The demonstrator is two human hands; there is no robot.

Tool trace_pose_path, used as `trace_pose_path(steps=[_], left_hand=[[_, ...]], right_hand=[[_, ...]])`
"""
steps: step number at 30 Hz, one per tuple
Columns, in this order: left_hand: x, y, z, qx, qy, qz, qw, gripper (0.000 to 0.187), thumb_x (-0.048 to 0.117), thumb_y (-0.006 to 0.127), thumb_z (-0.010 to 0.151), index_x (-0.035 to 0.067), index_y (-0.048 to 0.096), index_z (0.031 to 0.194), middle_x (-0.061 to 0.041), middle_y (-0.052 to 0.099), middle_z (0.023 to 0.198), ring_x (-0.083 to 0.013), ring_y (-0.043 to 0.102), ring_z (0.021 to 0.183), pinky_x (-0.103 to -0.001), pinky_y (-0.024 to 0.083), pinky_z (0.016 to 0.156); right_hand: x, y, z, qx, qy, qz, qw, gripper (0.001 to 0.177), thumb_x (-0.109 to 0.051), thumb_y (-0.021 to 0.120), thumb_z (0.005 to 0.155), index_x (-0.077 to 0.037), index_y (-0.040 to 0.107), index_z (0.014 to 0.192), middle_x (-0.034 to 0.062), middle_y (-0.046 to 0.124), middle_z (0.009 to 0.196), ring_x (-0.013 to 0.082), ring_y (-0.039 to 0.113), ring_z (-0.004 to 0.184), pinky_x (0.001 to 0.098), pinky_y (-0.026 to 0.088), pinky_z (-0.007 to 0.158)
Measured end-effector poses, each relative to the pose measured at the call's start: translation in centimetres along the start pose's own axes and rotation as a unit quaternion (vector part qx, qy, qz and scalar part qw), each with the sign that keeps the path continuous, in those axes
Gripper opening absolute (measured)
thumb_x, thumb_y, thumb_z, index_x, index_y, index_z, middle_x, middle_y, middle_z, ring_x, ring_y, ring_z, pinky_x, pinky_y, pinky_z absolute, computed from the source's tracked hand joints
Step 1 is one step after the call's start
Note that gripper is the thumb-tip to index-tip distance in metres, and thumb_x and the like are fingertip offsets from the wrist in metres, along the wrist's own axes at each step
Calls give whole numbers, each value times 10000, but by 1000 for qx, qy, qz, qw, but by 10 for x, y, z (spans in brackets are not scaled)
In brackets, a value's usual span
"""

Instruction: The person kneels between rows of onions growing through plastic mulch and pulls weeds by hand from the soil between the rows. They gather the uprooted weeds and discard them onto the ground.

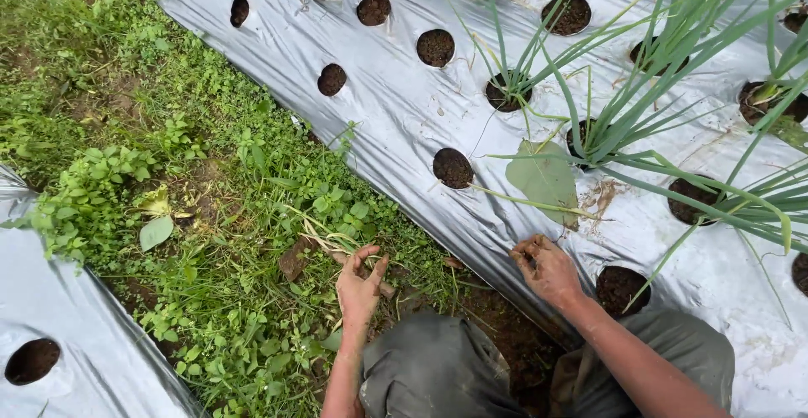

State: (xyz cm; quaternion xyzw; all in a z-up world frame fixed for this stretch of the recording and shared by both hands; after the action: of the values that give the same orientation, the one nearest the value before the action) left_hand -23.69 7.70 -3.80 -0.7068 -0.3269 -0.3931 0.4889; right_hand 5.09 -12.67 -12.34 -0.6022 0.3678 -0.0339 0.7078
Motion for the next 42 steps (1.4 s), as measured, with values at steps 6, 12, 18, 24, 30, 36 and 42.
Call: trace_pose_path(steps=[6,12,18,24,30,36,42], left_hand=[[-64,-33,5,0,-37,6,999,289,266,851,832,158,795,1094,-170,725,1232,-401,674,1181,-444,539,1013],[-93,-74,-11,17,-64,39,997,279,311,836,853,174,782,1091,-112,738,1231,-367,657,1222,-453,537,1023],[-139,-85,-41,36,-70,-5,997,270,257,824,882,128,776,1114,-155,735,1187,-335,692,1119,-447,538,993],[-158,-93,-75,54,-83,8,995,267,317,815,870,222,774,1116,-48,739,1156,-194,661,964,-376,539,897],[-183,-89,-90,55,-75,8,996,296,353,814,875,209,761,1128,-127,737,1205,-380,639,1227,-494,517,1012],[-200,-84,-86,55,-76,16,995,266,339,803,895,205,760,1120,-122,740,1208,-386,631,1240,-518,508,1027],[-202,-67,-48,-46,-71,114,990,260,376,732,941,245,721,1165,-110,713,1225,-378,637,1234,-519,522,1015]], right_hand=[[-52,52,24,-126,-79,3,989,132,-281,669,905,-266,690,1035,-2,627,925,332,730,798,483,629,667],[-91,107,50,-257,-56,-79,962,197,-304,571,976,-201,729,916,57,695,919,358,735,862,467,611,734],[-81,161,49,-361,-29,-180,915,357,-461,568,898,-186,761,780,60,779,793,308,762,863,429,613,726],[-126,176,37,-414,8,-204,887,513,-509,505,937,-92,798,998,159,793,1024,355,737,1055,475,608,864],[-96,226,20,-375,23,-209,903,439,-445,527,899,-123,823,933,126,799,926,328,763,988,483,621,790],[-90,239,23,-399,52,-164,900,516,-399,506,926,9,778,1087,232,772,1097,394,709,1130,490,592,914],[-78,246,20,-402,77,-127,904,528,-420,525,931,-4,763,1154,248,746,1154,405,677,1176,493,572,957]])
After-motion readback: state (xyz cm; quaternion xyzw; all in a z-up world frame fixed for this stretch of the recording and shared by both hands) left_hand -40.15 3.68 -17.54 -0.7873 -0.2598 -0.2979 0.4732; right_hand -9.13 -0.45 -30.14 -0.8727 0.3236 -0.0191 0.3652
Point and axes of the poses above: each hand's wrist, its own z-axis towards the middle knuckle, its own y-axis out of the palm, x = y × z, the point moved 1 cm from there along z, towards the middle knuckle
